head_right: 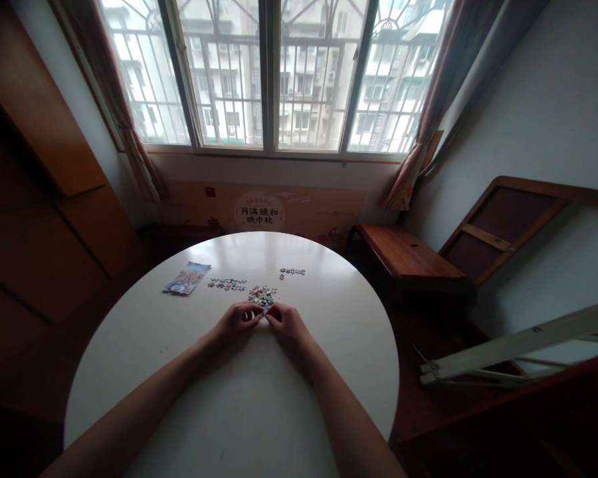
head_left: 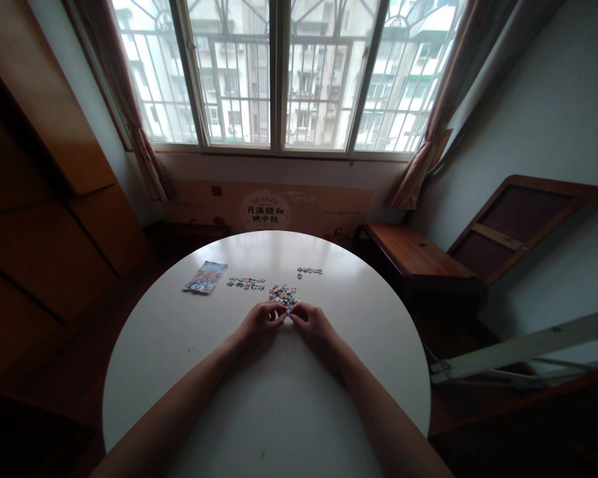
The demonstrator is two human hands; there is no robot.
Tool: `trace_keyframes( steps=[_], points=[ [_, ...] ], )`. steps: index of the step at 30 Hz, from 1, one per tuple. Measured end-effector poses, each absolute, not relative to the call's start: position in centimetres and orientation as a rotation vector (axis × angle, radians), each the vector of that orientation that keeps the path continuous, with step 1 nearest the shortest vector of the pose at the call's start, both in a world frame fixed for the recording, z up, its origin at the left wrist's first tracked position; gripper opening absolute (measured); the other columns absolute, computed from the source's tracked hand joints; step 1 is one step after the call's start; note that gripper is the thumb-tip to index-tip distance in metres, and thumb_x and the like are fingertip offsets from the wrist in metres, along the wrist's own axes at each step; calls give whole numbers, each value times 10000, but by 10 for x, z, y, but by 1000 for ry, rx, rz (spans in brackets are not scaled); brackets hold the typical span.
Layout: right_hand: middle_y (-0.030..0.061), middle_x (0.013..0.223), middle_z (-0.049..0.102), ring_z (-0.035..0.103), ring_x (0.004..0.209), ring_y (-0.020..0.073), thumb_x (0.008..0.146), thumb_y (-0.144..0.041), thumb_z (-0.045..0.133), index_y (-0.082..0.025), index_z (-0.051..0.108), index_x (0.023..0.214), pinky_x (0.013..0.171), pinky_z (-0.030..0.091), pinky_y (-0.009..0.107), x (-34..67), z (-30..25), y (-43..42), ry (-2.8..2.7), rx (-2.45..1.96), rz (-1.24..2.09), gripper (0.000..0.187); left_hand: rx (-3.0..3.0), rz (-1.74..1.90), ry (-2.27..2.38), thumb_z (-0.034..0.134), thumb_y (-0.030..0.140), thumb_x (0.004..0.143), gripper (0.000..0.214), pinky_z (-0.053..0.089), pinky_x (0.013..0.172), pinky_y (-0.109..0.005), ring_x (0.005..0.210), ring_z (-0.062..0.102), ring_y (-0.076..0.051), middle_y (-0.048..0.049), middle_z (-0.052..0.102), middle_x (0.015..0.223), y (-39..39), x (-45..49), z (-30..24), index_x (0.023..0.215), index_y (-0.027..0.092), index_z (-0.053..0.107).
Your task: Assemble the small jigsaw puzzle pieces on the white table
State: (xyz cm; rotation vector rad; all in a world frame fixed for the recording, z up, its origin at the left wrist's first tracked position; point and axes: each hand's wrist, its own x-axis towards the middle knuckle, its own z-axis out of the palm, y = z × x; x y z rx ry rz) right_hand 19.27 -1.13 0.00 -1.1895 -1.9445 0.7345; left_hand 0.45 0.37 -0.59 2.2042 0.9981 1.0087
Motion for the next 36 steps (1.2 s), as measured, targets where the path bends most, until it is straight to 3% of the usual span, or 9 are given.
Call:
trace_keyframes(
  steps=[21,27,36],
  points=[
    [11,659,621,532,622,130,765,-242,591,-140,635,719,587,398,219,193,-6,-8,-1935,-1212,729,121,2232,994,1040,540,220,830,236,465,626,-219,635,556,-114,-54,693,831,4,5,-10,996,151,693],
    [8,649,613,520,606,126,756,-241,589,-139,629,705,573,392,214,193,-4,-7,-1948,-1207,731,121,2158,968,1107,565,224,807,347,458,583,-200,583,543,-99,-14,673,737,6,5,-12,1143,165,627],
    [8,646,608,520,609,127,760,-246,588,-139,633,705,573,387,216,194,-7,-6,-1949,-1221,718,129,2186,1003,1056,560,194,816,199,469,621,-212,641,574,-112,-34,690,779,7,6,-13,964,154,687]
  ],
)
